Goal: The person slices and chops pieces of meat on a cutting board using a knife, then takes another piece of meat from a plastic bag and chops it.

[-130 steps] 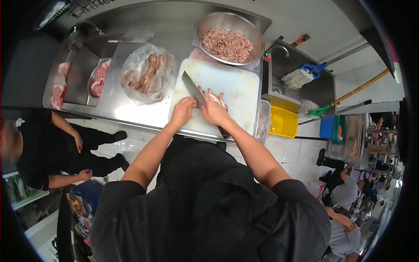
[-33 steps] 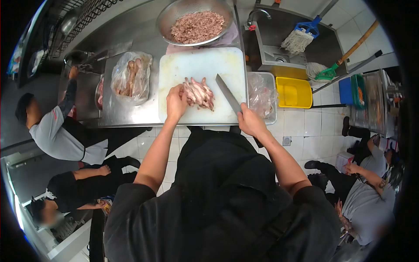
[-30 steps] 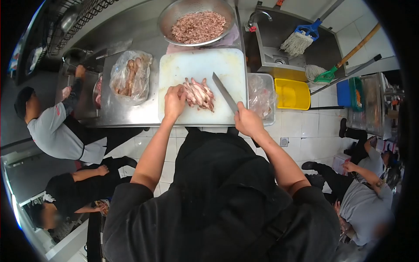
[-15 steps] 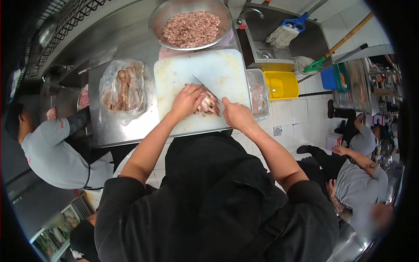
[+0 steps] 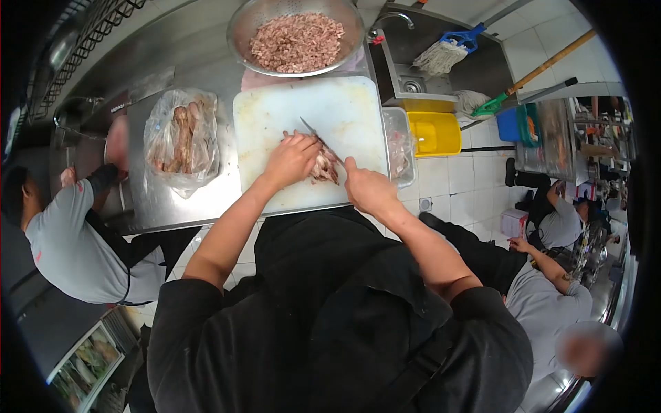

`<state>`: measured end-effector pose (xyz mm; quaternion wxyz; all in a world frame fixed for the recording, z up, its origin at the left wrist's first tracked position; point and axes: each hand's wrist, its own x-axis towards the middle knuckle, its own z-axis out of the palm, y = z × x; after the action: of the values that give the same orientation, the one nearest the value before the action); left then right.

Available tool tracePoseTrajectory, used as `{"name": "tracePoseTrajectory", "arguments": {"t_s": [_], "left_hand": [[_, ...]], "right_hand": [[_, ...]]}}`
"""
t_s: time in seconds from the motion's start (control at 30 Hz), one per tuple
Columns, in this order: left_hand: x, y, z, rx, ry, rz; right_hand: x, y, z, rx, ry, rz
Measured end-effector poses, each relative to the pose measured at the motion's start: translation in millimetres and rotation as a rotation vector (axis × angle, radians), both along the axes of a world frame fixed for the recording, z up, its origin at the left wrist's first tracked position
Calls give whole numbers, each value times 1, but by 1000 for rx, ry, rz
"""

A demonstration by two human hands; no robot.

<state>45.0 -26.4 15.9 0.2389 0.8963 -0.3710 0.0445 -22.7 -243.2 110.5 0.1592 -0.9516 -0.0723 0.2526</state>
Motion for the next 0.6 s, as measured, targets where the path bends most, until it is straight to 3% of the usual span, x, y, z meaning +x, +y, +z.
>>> {"name": "tracePoseTrajectory", "arguments": {"t_s": [0.27, 0.43, 0.6], "left_hand": [[3, -1, -23, -168, 82, 16], [1, 0, -19, -209, 82, 15], [2, -1, -23, -227, 114, 29]], "right_hand": [[25, 11, -41, 116, -12, -47], [21, 7, 1, 117, 80, -15], [29, 9, -59, 158, -7, -62]]}}
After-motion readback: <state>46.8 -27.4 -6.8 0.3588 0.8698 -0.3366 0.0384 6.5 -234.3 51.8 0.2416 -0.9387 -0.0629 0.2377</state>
